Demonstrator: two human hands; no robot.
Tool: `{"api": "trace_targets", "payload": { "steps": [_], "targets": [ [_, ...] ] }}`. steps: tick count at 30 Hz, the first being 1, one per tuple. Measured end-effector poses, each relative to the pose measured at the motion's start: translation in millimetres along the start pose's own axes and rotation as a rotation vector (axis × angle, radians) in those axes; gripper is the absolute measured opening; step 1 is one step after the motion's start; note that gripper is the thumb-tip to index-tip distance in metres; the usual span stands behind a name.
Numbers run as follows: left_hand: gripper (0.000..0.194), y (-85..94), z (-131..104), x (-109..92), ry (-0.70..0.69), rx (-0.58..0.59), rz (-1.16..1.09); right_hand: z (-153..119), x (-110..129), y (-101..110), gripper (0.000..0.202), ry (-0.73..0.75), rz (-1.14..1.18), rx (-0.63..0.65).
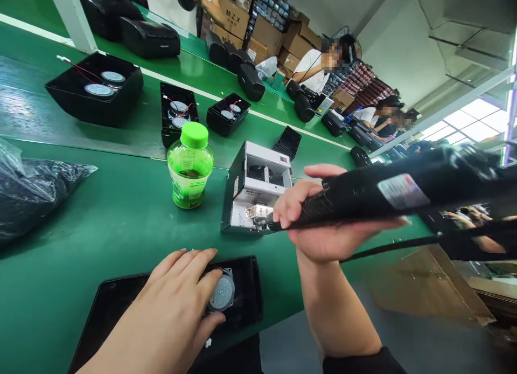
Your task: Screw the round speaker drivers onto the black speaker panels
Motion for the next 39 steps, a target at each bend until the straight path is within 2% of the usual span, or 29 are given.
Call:
{"api": "trace_targets", "payload": {
  "steps": [4,8,11,13,16,19,22,25,30,34,39],
  "targets": [
    [0.044,-5.7,-5.0,-1.8,0.03,0.069,0.026,-5.4,0.3,-0.1,0.072,-0.076,-0.015,-0.021],
    [0.044,-10.5,-6.7,-3.5,0.083,0.081,0.004,-27.2,29.9,11.9,0.067,-0.075,0.046,-0.116],
    [0.042,-11.4,-6.7,-0.3,0.089,0.097,-0.03,-44.8,52.4,16.4,0.059,-0.109,0.059,-0.061],
    [0.037,-11.7,-6.9,3.6,0.068,0.108,-0.05,-54.6,57.9,13.4,0.063,-0.114,0.082,-0.027],
    [0.035,-13.3,-8.1,8.7,0.063,0.12,-0.057,-63.8,50.6,2.0,0.069,-0.167,0.124,0.013],
    [0.036,-14.8,-9.6,9.2,0.074,0.134,-0.056,-65.1,37.3,-8.5,0.061,-0.244,0.188,0.013],
    [0.036,-14.2,-10.9,7.3,0.094,0.133,-0.065,-62.2,27.5,-11.8,0.057,-0.344,0.24,-0.049],
    [0.035,-12.5,-12.5,6.8,0.104,0.158,-0.054,-59.9,22.7,-10.1,0.052,-0.406,0.248,-0.047],
    [0.032,-9.0,-14.0,7.0,0.098,0.175,-0.052,-61.5,19.7,-6.7,0.043,-0.397,0.184,0.021],
    [0.026,-8.5,-14.1,6.7,0.138,0.195,-0.052,-60.9,19.9,-12.2,0.044,-0.403,0.168,0.013],
    [0.034,-9.9,-14.9,8.4,0.122,0.168,-0.075,-57.3,18.4,-22.0,0.044,-0.431,0.19,-0.005]
  ]
}}
Point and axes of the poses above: each hand's wrist, its own z-axis towards the middle knuckle, its own y-axis out of the back of the hand, x = y × z, the point moved 2 cm from there along z, towards the middle knuckle
